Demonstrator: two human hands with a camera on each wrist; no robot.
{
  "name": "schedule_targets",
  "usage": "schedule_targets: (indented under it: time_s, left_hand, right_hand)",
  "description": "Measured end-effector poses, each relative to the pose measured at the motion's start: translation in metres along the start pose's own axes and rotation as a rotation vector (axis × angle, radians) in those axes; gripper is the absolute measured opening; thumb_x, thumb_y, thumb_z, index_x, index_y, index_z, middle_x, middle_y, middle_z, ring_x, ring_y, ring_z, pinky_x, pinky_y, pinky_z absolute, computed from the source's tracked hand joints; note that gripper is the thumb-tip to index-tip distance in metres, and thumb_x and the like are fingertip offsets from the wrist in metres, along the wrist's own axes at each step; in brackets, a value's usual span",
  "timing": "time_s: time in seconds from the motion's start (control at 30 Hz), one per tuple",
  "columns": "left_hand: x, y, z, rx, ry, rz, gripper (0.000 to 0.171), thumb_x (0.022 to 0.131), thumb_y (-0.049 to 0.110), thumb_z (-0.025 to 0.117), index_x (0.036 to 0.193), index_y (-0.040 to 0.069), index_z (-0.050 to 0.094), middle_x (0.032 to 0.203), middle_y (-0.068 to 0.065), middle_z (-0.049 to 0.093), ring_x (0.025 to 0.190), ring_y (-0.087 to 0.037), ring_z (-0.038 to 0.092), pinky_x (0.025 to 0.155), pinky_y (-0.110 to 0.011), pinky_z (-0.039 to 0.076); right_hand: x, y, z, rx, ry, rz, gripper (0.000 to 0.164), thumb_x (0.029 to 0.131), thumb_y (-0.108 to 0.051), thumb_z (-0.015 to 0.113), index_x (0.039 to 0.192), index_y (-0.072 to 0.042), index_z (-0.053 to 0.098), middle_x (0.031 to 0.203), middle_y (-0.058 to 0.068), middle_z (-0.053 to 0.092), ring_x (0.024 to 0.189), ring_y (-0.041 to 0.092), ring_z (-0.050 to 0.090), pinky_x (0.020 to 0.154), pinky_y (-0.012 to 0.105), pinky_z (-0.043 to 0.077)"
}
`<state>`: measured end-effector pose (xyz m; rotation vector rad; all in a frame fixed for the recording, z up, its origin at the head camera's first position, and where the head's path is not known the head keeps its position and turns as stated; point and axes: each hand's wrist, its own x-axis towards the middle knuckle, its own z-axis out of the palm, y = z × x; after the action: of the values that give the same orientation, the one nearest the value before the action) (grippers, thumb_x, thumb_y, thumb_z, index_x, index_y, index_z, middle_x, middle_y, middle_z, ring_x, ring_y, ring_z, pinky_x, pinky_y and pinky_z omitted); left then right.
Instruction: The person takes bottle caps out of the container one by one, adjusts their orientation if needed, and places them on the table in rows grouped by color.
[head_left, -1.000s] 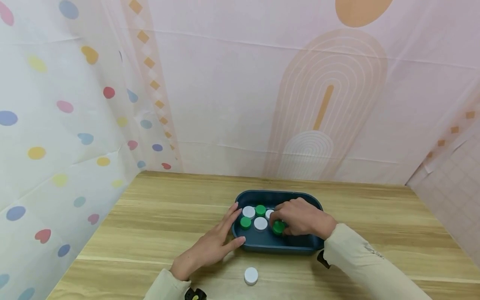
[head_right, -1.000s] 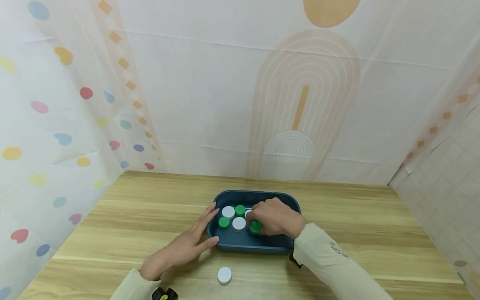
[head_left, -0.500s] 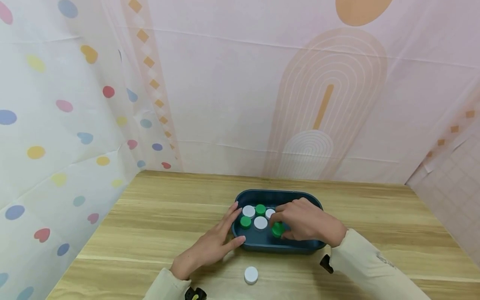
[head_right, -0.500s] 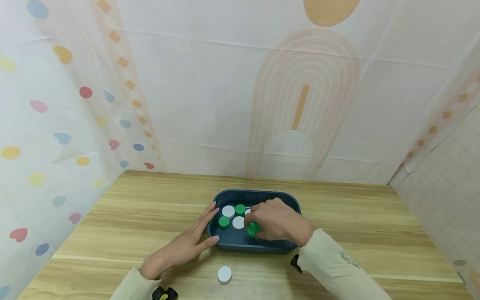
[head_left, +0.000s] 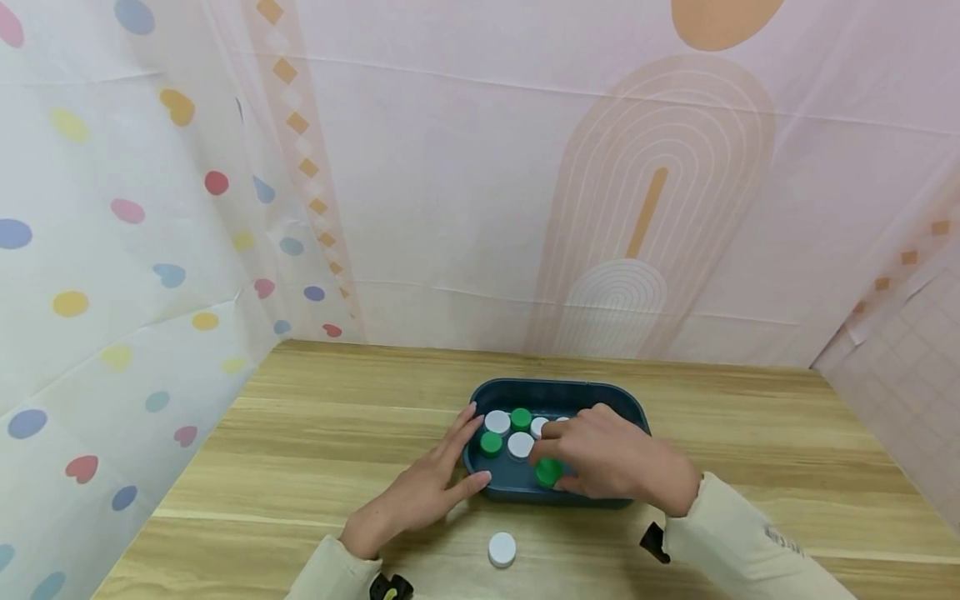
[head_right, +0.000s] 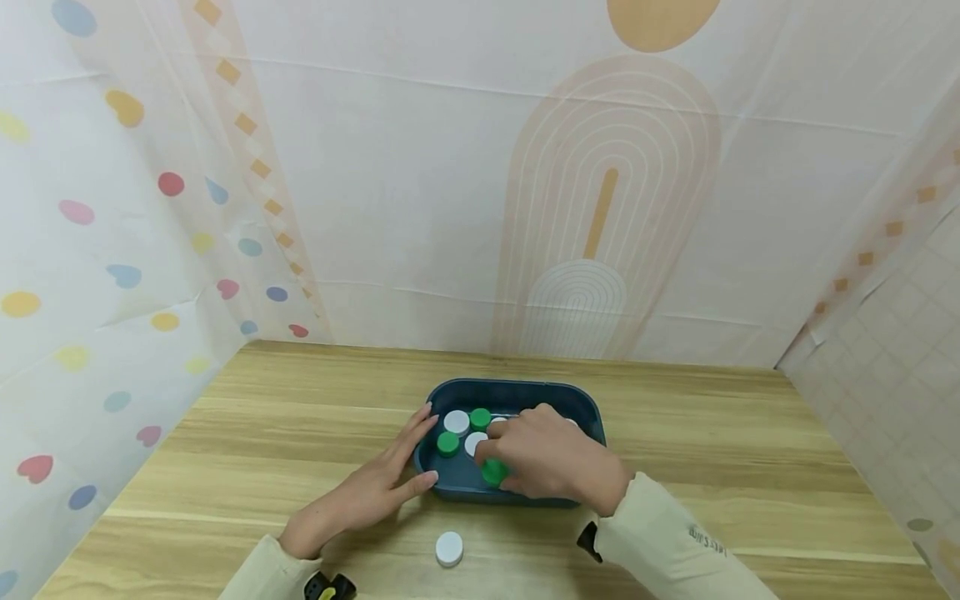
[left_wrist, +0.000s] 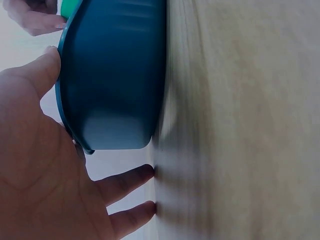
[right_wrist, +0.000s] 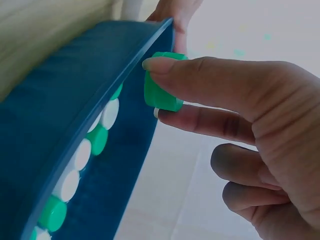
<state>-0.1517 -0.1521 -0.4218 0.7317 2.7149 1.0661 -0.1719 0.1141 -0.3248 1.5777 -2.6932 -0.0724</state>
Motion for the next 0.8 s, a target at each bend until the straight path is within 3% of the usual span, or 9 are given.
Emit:
schedule_targets:
  time_s: [0.17, 0.5, 0.8]
  left_hand:
    - [-0.001, 0.0, 0.0, -0.001, 0.003, 0.003, 0.073, 0.098, 0.049, 0.045, 0.155, 0.019, 0.011, 0.16, 0.008, -0.004, 0.142, -0.03, 0.02, 0.103, -0.059, 0.031]
    - [-0.001, -0.001, 0.0, 0.004, 0.008, 0.011, 0.072, 0.099, 0.048, 0.045, 0.155, 0.019, 0.01, 0.16, 0.008, -0.004, 0.141, -0.031, 0.021, 0.102, -0.058, 0.033]
    - [-0.001, -0.001, 0.0, 0.018, 0.012, 0.008, 0.074, 0.098, 0.05, 0.045, 0.155, 0.019, 0.01, 0.16, 0.008, -0.004, 0.141, -0.031, 0.022, 0.101, -0.058, 0.035]
  right_hand:
    - [0.0, -0.012, -0.004, -0.026, 0.026, -0.046, 0.033, 0.078, -0.035, 0.08, 0.108, -0.028, 0.069, 0.094, -0.009, 0.063, 0.06, 0.003, 0.052, 0.051, 0.015, 0.039]
    - [0.002, -0.033, -0.004, -0.031, 0.087, -0.18, 0.026, 0.083, -0.032, 0.076, 0.107, -0.028, 0.069, 0.086, -0.013, 0.059, 0.053, 0.0, 0.04, 0.048, 0.01, 0.031]
    - [0.008, -0.048, 0.002, 0.069, 0.036, -0.259, 0.029, 0.083, -0.033, 0.076, 0.111, -0.029, 0.069, 0.09, -0.015, 0.061, 0.056, -0.003, 0.039, 0.052, 0.005, 0.03]
